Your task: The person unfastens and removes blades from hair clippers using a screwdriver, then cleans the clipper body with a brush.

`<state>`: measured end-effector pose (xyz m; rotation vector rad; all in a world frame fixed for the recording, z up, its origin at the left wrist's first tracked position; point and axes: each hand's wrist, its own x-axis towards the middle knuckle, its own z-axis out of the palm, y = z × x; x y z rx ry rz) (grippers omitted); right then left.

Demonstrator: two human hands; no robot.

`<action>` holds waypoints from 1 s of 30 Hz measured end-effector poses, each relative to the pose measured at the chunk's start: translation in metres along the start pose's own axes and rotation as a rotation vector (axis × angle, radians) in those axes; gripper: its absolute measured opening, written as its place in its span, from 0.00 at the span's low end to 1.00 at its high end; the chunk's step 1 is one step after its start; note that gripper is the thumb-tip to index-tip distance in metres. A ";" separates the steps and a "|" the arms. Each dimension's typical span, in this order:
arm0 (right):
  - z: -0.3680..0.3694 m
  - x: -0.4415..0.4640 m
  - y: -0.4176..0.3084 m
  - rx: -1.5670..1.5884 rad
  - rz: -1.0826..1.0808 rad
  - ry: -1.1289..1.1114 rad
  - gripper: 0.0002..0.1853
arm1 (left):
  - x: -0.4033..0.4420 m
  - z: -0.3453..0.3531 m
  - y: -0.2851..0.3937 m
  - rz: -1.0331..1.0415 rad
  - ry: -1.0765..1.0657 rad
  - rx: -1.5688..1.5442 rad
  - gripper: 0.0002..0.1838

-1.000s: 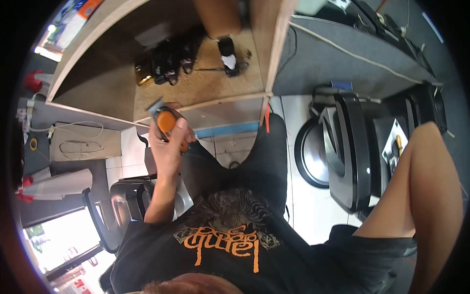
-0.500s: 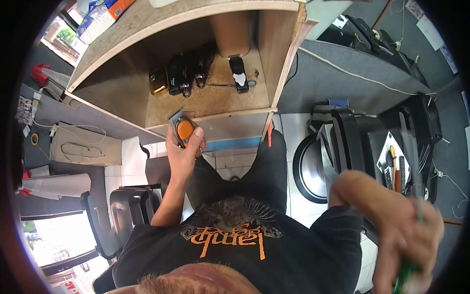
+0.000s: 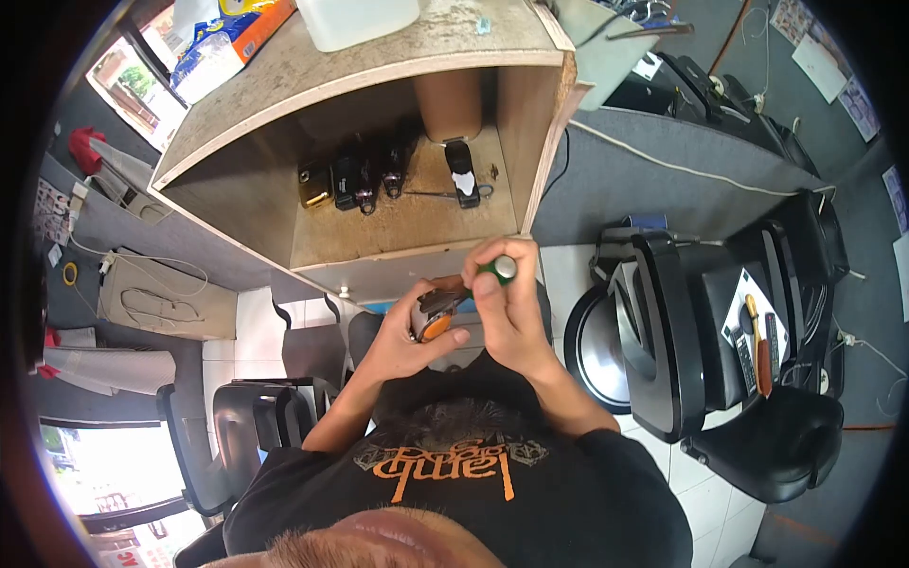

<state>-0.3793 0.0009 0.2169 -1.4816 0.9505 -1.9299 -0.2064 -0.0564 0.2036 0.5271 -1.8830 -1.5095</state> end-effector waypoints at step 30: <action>-0.104 0.137 -0.104 -0.652 -0.532 0.362 0.15 | 0.042 -0.084 -0.042 -0.016 0.288 -0.495 0.14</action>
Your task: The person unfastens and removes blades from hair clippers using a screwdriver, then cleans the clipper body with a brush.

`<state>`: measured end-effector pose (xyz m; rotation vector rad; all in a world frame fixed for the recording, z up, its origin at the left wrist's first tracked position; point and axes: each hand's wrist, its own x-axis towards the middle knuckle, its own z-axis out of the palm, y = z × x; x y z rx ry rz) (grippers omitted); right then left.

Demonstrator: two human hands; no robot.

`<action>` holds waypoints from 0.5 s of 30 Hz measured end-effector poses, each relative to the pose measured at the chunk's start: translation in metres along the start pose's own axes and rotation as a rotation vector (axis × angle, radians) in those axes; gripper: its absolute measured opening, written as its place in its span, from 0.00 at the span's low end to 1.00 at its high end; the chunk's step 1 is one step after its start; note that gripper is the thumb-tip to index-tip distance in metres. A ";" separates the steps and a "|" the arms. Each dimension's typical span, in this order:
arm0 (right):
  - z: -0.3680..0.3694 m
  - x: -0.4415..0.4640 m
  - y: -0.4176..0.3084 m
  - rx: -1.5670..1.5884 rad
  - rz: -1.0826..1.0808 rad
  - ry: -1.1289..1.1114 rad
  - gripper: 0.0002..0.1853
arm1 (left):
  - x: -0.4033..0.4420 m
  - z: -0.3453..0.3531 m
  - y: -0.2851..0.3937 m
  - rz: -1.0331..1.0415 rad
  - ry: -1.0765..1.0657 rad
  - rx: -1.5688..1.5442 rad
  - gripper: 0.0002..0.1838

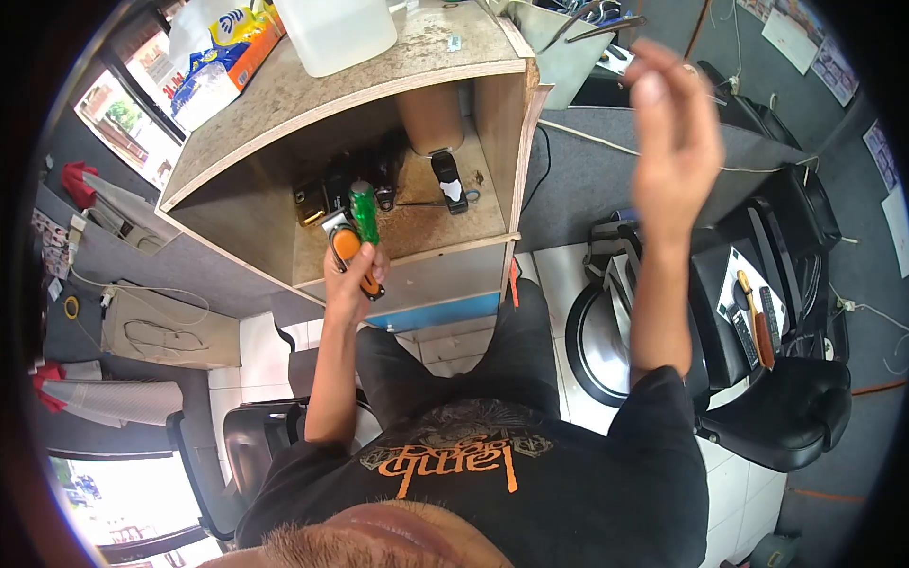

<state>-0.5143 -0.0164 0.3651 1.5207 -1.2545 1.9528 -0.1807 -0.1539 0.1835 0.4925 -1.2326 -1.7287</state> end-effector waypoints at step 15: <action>0.014 0.192 0.014 -0.560 0.015 -1.014 0.16 | 0.035 -0.032 -0.004 -0.079 -0.184 -0.292 0.07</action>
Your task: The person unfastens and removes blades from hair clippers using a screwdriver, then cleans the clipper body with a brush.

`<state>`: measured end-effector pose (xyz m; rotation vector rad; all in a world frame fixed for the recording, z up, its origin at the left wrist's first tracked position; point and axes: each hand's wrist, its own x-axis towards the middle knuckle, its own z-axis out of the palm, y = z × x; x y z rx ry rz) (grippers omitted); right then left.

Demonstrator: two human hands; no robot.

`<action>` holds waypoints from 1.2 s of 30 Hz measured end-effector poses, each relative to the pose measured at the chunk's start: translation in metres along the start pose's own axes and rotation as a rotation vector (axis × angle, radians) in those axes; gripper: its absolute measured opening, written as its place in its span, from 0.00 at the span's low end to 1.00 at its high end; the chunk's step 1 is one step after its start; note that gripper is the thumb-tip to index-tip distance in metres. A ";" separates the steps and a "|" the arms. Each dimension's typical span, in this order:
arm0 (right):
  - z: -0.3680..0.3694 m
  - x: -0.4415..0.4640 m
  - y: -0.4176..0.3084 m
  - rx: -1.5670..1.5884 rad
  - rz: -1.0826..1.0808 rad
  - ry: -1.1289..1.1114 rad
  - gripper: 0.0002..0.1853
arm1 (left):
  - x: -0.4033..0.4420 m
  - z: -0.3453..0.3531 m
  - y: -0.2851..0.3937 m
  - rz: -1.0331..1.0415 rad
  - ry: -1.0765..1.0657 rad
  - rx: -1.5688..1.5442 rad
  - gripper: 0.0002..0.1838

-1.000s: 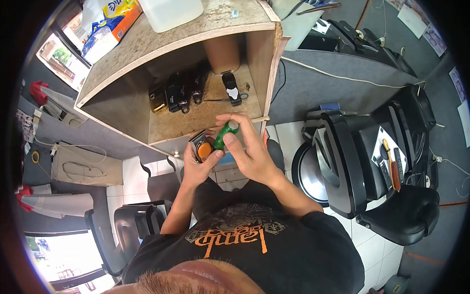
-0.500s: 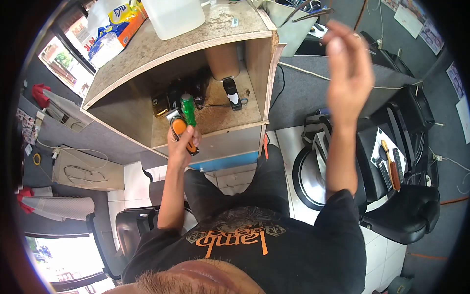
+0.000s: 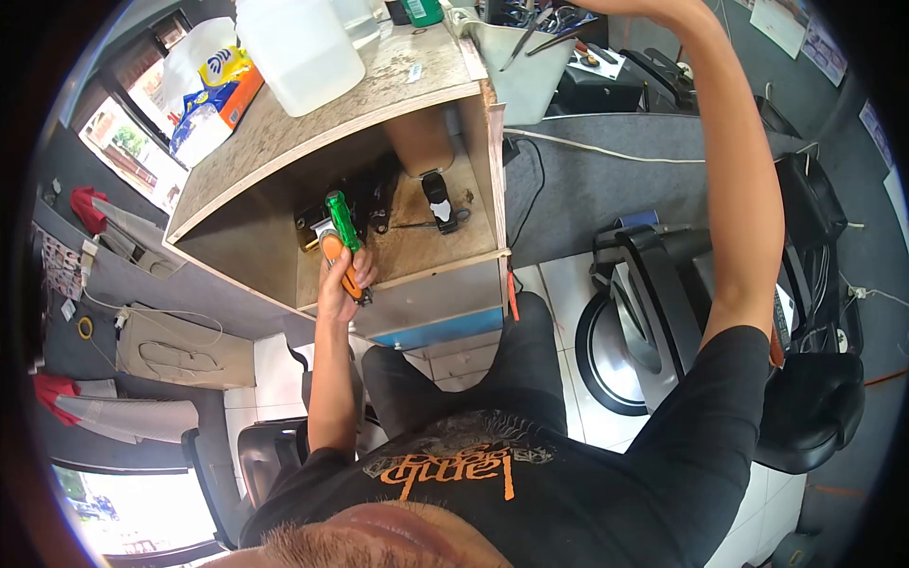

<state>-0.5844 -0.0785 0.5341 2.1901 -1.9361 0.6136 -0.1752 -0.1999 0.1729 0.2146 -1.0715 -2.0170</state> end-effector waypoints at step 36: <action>0.154 -0.543 0.212 -0.718 1.148 0.328 0.18 | 0.002 -0.003 -0.004 -0.059 0.072 0.047 0.07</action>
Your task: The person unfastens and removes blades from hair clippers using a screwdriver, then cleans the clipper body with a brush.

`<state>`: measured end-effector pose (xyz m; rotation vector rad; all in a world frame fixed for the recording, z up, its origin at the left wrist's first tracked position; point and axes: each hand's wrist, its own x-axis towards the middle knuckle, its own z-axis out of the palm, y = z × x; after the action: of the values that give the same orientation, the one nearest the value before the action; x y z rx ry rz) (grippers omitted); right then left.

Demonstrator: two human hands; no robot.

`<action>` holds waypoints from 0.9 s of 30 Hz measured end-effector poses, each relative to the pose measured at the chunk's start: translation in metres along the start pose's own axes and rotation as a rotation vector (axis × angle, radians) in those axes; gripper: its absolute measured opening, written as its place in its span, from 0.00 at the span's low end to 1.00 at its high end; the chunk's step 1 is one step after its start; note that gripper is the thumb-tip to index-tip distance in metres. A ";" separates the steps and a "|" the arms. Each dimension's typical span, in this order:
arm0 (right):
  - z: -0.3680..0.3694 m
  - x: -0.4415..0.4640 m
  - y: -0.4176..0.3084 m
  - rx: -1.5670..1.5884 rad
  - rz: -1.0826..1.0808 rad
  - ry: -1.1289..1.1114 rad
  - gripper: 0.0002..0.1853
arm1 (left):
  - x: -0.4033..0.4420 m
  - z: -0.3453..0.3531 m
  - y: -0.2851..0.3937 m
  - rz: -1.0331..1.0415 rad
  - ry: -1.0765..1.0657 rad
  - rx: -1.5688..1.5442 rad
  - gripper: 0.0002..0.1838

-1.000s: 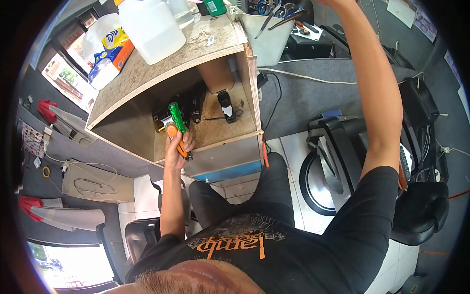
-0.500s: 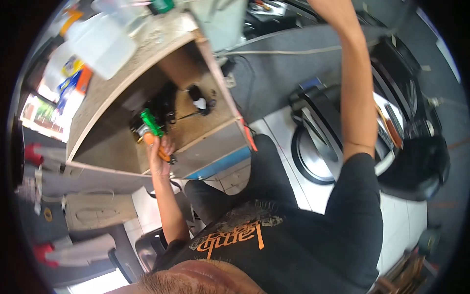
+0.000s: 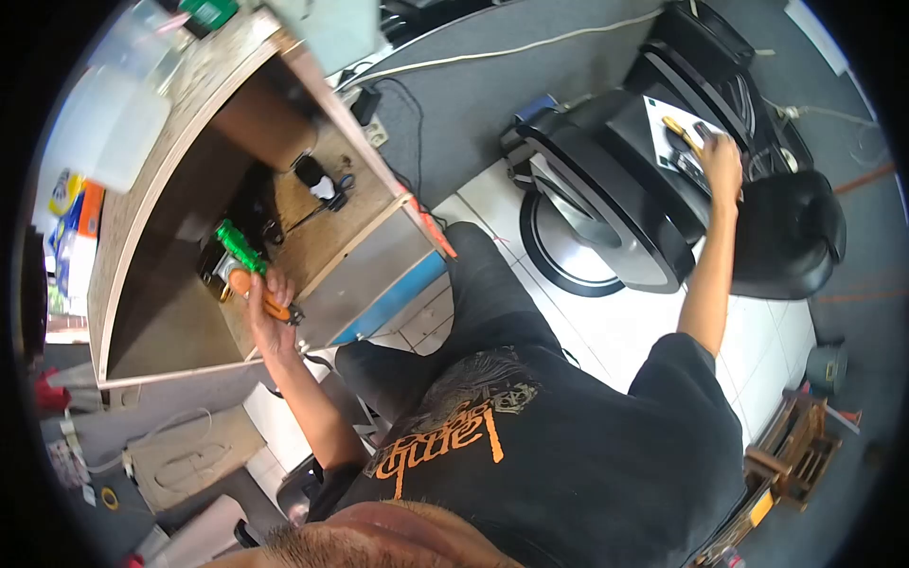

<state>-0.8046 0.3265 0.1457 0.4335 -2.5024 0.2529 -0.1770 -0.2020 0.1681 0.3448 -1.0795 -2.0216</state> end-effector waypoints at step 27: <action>-0.074 -0.004 -0.063 0.115 -0.008 0.294 0.28 | 0.000 0.018 0.009 -0.026 0.113 0.023 0.08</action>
<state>-0.7405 0.2890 0.2089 0.4198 -2.2052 0.4273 -0.1820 -0.1944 0.1858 0.4818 -1.0330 -1.9893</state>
